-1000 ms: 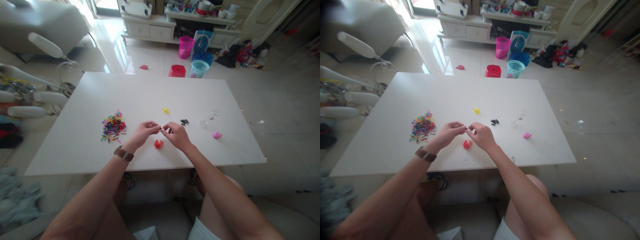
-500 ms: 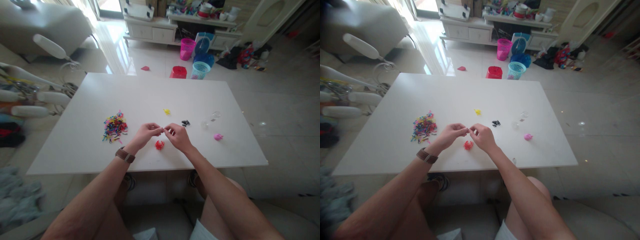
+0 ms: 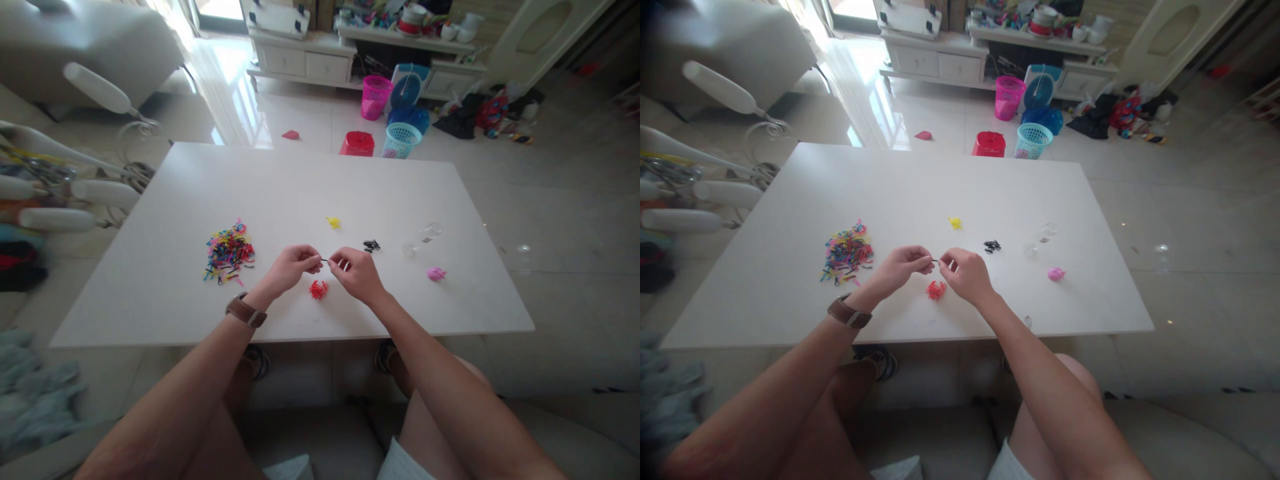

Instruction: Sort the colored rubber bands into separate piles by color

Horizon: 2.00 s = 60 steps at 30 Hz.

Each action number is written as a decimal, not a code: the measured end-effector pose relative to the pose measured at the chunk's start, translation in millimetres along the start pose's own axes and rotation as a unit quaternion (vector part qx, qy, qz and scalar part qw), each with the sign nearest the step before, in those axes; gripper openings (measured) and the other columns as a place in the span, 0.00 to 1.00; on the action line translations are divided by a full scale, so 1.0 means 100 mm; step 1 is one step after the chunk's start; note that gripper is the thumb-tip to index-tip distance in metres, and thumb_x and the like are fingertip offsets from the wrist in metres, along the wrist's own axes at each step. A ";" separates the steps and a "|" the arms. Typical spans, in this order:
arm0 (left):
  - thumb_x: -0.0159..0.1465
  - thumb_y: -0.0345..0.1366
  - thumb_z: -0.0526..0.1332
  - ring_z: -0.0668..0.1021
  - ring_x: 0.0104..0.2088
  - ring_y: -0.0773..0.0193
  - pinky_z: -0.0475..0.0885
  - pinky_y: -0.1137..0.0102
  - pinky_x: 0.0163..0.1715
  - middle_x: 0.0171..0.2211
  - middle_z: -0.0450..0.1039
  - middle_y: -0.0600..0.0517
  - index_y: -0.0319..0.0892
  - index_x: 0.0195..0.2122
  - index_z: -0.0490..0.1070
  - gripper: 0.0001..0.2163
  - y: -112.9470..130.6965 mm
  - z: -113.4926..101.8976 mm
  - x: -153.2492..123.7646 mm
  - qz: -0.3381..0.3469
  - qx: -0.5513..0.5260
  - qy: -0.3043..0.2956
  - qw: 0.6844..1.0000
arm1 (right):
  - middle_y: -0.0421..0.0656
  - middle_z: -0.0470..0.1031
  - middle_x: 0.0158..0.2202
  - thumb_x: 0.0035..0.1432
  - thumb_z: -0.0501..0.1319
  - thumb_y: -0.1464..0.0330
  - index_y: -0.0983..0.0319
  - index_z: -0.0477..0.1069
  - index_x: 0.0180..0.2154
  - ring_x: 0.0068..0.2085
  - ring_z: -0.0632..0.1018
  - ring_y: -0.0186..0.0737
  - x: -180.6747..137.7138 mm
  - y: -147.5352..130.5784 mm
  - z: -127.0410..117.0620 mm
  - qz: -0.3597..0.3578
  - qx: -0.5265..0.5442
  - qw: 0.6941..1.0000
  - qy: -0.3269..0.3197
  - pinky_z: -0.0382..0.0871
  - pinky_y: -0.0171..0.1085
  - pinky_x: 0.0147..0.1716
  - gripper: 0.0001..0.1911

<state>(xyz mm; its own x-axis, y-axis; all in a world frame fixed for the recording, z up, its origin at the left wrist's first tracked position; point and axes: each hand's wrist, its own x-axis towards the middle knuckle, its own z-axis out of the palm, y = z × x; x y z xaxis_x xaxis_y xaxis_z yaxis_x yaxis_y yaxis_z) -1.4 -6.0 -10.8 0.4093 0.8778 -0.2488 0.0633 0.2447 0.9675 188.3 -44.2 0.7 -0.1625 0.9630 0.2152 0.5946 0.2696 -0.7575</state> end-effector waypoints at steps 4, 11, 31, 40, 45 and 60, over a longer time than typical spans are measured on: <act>0.57 0.50 0.69 0.79 0.30 0.63 0.76 0.65 0.37 0.29 0.78 0.49 0.39 0.31 0.73 0.18 -0.04 -0.02 0.00 0.007 0.020 -0.008 1.000 | 0.37 0.77 0.25 0.58 0.63 0.72 0.60 0.75 0.28 0.27 0.76 0.32 -0.01 -0.03 0.04 0.026 0.036 0.999 -0.002 0.66 0.32 0.30 0.06; 0.57 0.49 0.68 0.79 0.30 0.63 0.76 0.66 0.36 0.27 0.77 0.50 0.40 0.30 0.72 0.16 -0.05 -0.06 -0.08 0.005 0.053 -0.007 0.999 | 0.37 0.77 0.25 0.56 0.64 0.73 0.61 0.75 0.26 0.27 0.75 0.32 -0.02 -0.04 0.07 0.032 0.041 0.999 -0.017 0.65 0.32 0.31 0.07; 0.60 0.39 0.57 0.80 0.34 0.57 0.70 0.67 0.35 0.32 0.80 0.49 0.43 0.38 0.77 0.11 -0.11 -1.18 -0.21 -0.035 0.461 0.225 0.858 | 0.45 0.83 0.31 0.58 0.63 0.61 0.62 0.80 0.35 0.29 0.79 0.38 0.18 1.19 -0.36 0.356 -0.076 0.919 0.153 0.69 0.34 0.33 0.12; 0.56 0.37 0.62 0.80 0.39 0.52 0.68 0.67 0.34 0.37 0.82 0.48 0.44 0.37 0.79 0.10 -0.19 -1.59 -0.42 -0.128 0.521 0.240 0.809 | 0.46 0.83 0.32 0.59 0.60 0.60 0.60 0.79 0.32 0.31 0.78 0.40 0.14 1.05 -0.37 0.327 -0.150 0.924 0.127 0.64 0.35 0.32 0.13; 0.53 0.35 0.63 0.80 0.38 0.52 0.69 0.66 0.35 0.36 0.82 0.47 0.44 0.34 0.80 0.08 -0.32 -1.70 -0.46 -0.145 0.532 0.199 0.810 | 0.43 0.81 0.31 0.58 0.60 0.62 0.58 0.78 0.32 0.31 0.76 0.39 0.15 0.70 -0.28 0.249 -0.163 0.950 0.094 0.63 0.35 0.32 0.10; 0.52 0.34 0.63 0.80 0.37 0.54 0.66 0.68 0.31 0.38 0.81 0.47 0.45 0.38 0.77 0.12 -0.42 -1.54 -0.30 -0.191 0.552 0.202 0.786 | 0.41 0.81 0.30 0.58 0.60 0.64 0.58 0.76 0.28 0.31 0.77 0.40 0.13 0.56 -0.21 0.218 -0.148 0.964 0.035 0.64 0.37 0.34 0.09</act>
<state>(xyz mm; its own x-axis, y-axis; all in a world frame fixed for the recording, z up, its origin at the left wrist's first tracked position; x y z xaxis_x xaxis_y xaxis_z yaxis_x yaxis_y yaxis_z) -156.4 21.1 -51.0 -0.1394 0.9408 -0.3088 0.9542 0.2110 0.2123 236.2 -16.9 -26.1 0.2015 0.9789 -0.0346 0.7946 -0.1841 -0.5786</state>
